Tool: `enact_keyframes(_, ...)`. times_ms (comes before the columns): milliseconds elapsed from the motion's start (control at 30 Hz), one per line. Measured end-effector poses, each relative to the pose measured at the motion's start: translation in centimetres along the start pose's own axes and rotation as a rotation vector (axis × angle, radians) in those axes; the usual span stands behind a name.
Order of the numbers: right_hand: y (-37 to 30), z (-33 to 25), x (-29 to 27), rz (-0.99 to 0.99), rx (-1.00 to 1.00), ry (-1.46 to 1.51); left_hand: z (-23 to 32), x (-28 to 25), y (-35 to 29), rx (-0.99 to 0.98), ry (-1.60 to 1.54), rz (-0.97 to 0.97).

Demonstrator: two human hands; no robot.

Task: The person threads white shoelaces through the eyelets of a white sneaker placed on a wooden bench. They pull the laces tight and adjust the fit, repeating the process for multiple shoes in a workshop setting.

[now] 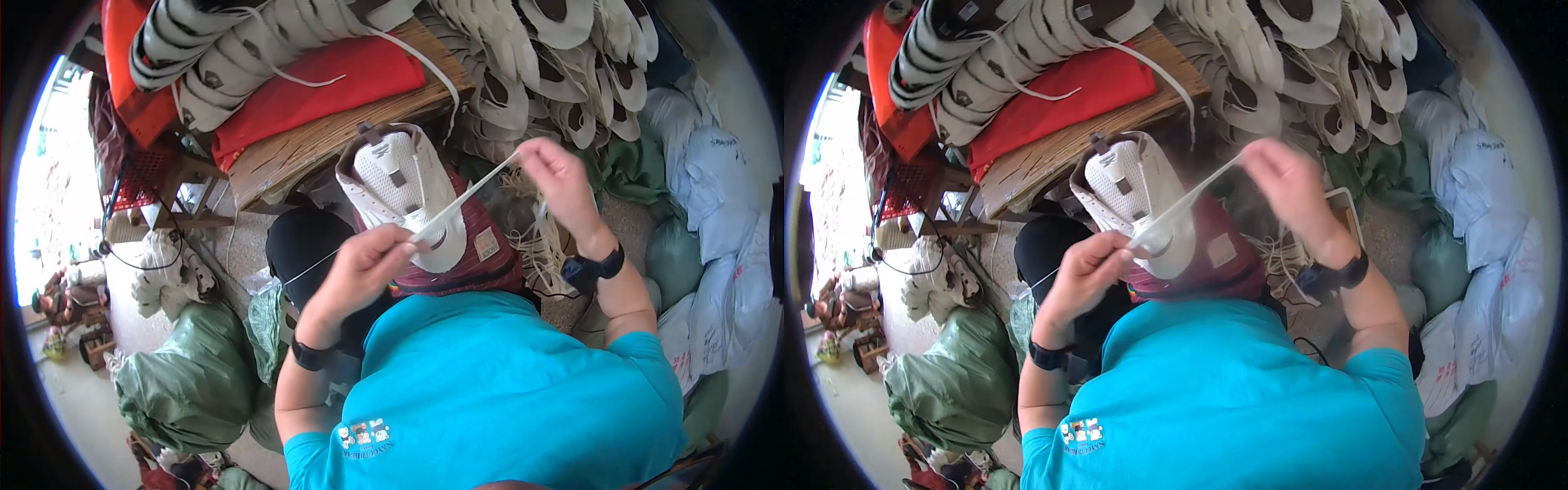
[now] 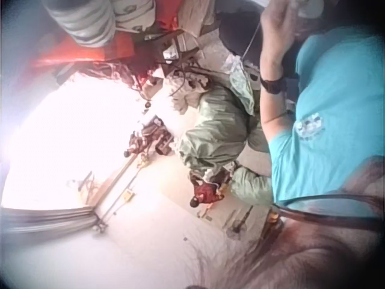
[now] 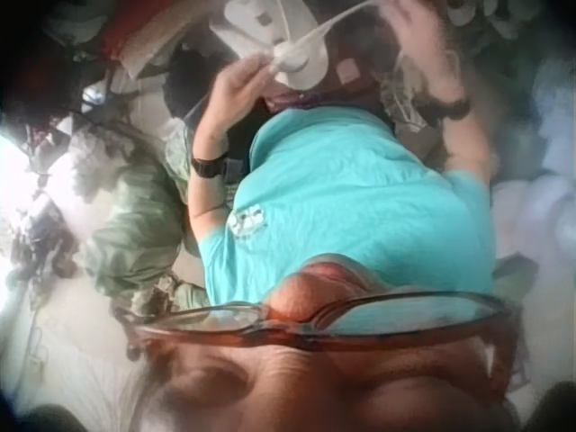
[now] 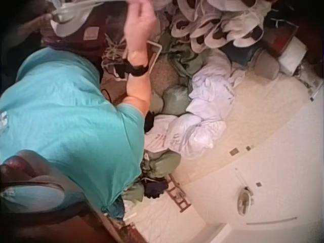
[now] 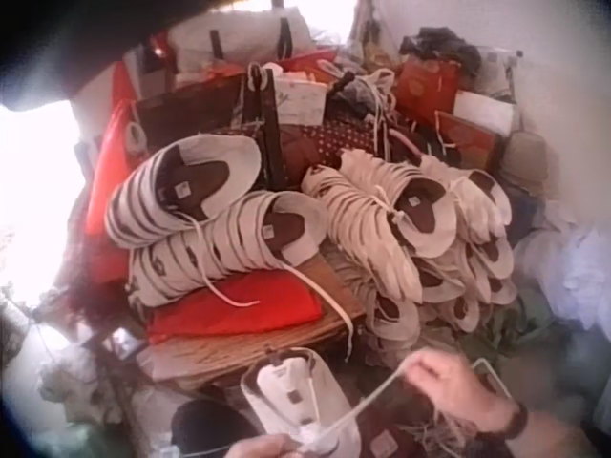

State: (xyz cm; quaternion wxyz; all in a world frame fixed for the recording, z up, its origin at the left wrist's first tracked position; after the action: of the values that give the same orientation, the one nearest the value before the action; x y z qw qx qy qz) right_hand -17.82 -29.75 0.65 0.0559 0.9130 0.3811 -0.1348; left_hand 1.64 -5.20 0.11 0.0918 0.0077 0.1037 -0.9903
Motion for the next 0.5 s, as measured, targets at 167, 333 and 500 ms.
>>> enact_keyframes(167, 2.6, 3.4, -3.3, 0.118, -0.02, -0.416, -0.8, -3.9, -2.2, 0.164, 0.326, 0.093)
enact_keyframes(333, 3.5, 1.5, 0.7, -0.022, -0.554, -0.906, 0.1, -3.0, -1.4, 0.382, 0.604, 0.245)
enact_keyframes(500, -0.1, -4.6, 10.1, -0.383, -0.399, 0.146, 1.7, -0.2, 1.1, 0.329, 0.748, 0.287)
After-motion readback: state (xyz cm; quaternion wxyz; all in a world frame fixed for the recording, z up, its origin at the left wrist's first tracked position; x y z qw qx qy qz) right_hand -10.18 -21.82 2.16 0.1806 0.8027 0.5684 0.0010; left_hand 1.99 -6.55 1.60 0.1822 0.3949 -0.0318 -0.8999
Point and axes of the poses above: each hand's wrist, its own y-axis towards the middle knuckle, its own x-axis out of the palm, z = x × y, the point moved 2 cm from there along y, towards the middle knuckle, and after that the axes turned 4 degrees about y, right-handed, at the moved point
